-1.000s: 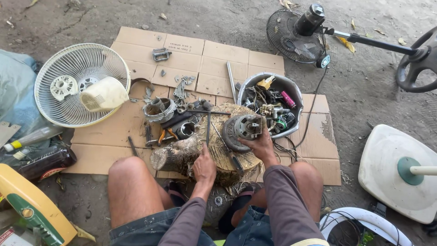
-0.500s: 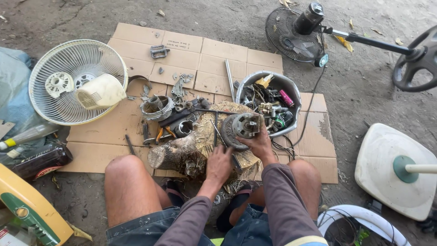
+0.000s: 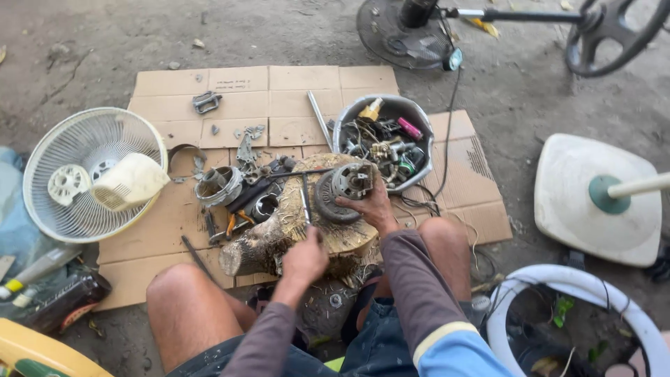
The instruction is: Repairing a fan motor by disassembling and adjusting components using various hand tools
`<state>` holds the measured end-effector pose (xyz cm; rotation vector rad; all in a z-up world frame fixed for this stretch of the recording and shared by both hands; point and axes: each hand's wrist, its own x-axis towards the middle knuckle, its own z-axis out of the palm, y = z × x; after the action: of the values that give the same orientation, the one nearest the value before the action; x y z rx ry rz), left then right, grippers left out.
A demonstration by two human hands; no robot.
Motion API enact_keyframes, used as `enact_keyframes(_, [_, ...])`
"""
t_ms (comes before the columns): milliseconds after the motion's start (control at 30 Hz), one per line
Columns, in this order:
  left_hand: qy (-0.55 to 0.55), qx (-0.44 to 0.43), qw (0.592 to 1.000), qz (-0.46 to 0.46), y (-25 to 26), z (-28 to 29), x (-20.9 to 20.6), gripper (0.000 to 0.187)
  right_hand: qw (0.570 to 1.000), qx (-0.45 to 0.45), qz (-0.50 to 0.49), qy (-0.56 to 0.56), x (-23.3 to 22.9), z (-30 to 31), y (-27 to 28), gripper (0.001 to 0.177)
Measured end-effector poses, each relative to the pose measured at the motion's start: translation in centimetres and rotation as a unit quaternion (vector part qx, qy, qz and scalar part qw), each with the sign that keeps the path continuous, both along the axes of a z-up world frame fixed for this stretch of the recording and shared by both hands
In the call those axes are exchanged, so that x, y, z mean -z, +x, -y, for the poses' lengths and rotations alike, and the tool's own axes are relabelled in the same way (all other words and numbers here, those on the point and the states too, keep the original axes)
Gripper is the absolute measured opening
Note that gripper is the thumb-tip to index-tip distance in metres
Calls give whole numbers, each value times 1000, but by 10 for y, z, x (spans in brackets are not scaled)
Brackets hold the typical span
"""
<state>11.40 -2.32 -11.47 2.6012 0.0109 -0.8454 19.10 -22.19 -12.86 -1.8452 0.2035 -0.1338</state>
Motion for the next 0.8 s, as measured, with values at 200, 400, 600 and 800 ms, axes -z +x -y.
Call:
enact_keyframes(200, [-165,-119,979,-17,-9,-47,-93,30,980,-14,188,-63,22,8,-3,108])
enact_keyframes(400, [-221,-224,947,56,-33,-72,-71,19,992,-7,95,-85,-3,1,-3,100])
enact_keyframes(600, [-247,-204,943,93,-38,-65,-106,61,989,-1,78,-128,3,-6,-12,103])
enact_keyframes(800, [-112,-55,966,225,-48,-46,-201,43,996,-7,83,-36,12,-2,1,98])
